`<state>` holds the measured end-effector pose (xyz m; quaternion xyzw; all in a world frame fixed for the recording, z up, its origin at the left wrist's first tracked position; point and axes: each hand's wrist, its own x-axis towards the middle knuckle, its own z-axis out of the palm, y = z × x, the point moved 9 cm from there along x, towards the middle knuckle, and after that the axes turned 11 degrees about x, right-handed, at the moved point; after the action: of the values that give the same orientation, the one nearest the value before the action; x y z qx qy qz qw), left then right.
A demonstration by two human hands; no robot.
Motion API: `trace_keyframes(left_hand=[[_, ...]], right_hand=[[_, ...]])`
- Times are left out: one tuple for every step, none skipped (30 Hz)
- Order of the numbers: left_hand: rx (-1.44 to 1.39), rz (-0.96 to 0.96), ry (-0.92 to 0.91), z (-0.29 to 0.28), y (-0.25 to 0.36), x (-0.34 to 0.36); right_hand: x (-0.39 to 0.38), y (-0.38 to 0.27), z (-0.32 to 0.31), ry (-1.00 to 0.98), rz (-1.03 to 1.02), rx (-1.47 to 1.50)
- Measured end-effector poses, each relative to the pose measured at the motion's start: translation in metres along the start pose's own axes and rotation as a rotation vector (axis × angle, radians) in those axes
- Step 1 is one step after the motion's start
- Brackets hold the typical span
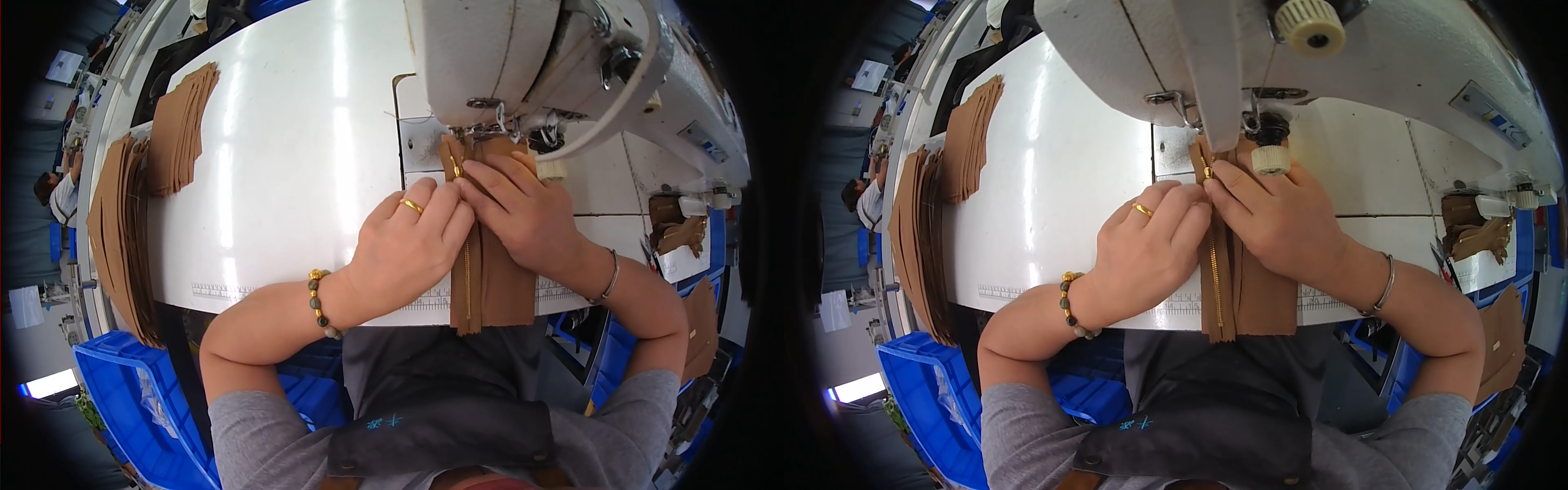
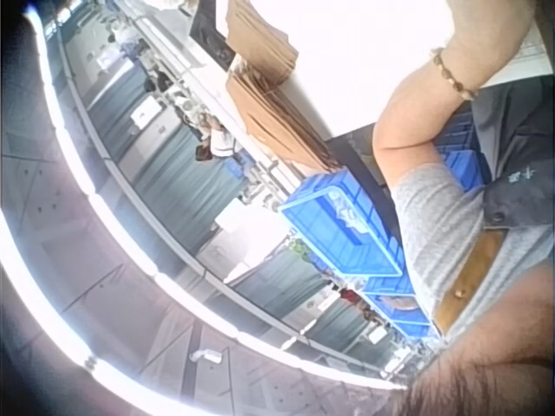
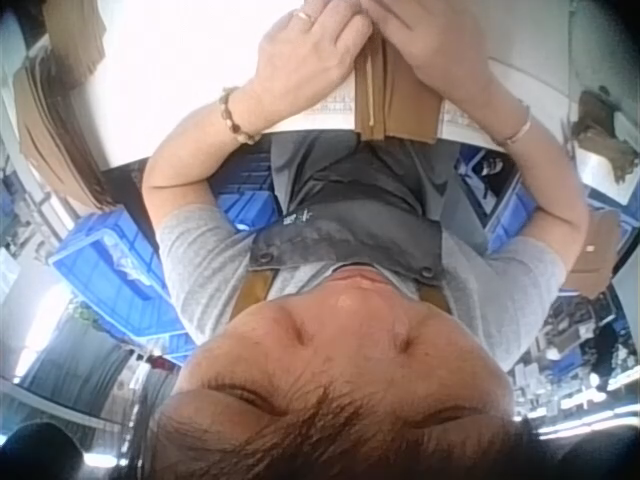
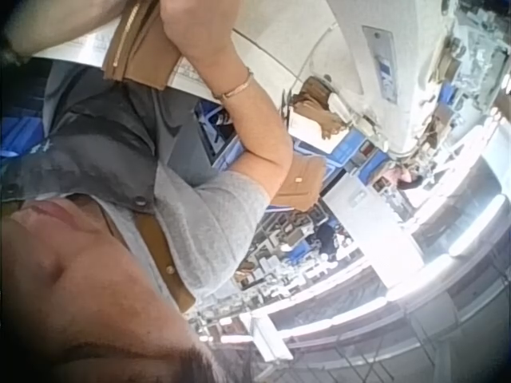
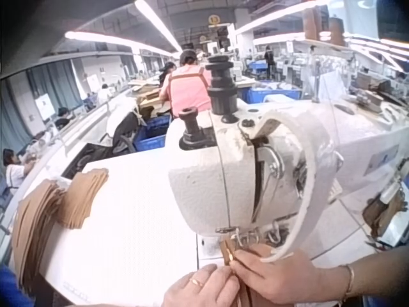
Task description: The recorder is sewing zippers onto leather components using an industrial sewing machine.
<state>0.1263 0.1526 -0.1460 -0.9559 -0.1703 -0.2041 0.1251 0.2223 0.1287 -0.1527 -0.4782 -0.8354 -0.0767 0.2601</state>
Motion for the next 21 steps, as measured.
trace_keyframes(left_hand=[[0.021,-0.028,0.048,-0.001,-0.003,0.002],[0.04,-0.054,0.071,-0.002,-0.006,0.003],[0.041,-0.055,0.095,-0.004,-0.006,0.002],[0.048,-0.017,0.084,-0.004,-0.002,0.0],[0.056,0.02,0.072,-0.003,0.001,-0.002],[0.057,0.018,0.071,-0.003,0.001,-0.004],[0.092,0.041,0.073,-0.003,0.004,-0.006],[0.126,0.064,0.075,-0.003,0.007,-0.008],[0.126,0.064,0.074,-0.003,0.007,-0.009],[0.136,0.069,0.072,-0.002,0.008,-0.009],[0.146,0.074,0.07,-0.002,0.009,-0.01],[0.144,0.076,0.071,-0.002,0.01,-0.01],[0.143,0.07,0.07,-0.003,0.009,-0.01],[0.141,0.064,0.068,-0.003,0.009,-0.01],[0.141,0.065,0.068,-0.004,0.009,-0.01],[0.145,0.063,0.068,-0.004,0.009,-0.01],[0.149,0.062,0.068,-0.005,0.009,-0.01],[0.149,0.063,0.068,-0.005,0.01,-0.011],[0.137,0.055,0.057,-0.005,0.009,-0.011],[0.126,0.046,0.045,-0.004,0.008,-0.011],[0.126,0.046,0.046,-0.004,0.008,-0.011]], right_hand=[[0.0,-0.001,0.001,-0.002,-0.001,0.003],[0.0,-0.001,0.0,0.008,-0.004,-0.003],[0.0,-0.001,0.001,-0.006,-0.002,0.015],[0.0,0.0,0.003,-0.019,-0.001,0.034],[-0.001,0.0,0.003,-0.019,-0.002,0.035],[-0.001,0.002,0.004,-0.02,0.019,0.054],[-0.002,0.004,0.005,-0.021,0.039,0.073],[-0.002,0.004,0.006,-0.021,0.039,0.074],[-0.003,0.004,0.006,-0.012,0.043,0.084],[-0.003,0.005,0.005,-0.004,0.049,0.093],[-0.004,0.005,0.005,-0.004,0.05,0.092],[-0.004,0.006,0.006,-0.018,0.063,0.091],[-0.005,0.007,0.007,-0.031,0.075,0.091],[-0.005,0.007,0.006,-0.031,0.076,0.091],[-0.005,0.008,0.008,-0.05,0.09,0.101],[-0.005,0.009,0.009,-0.067,0.105,0.111],[-0.005,0.009,0.008,-0.066,0.105,0.11],[-0.005,0.009,0.007,-0.049,0.105,0.121],[-0.004,0.009,0.006,-0.039,0.107,0.119],[-0.004,0.009,0.005,-0.032,0.105,0.13],[-0.003,0.009,0.005,-0.032,0.099,0.13]])
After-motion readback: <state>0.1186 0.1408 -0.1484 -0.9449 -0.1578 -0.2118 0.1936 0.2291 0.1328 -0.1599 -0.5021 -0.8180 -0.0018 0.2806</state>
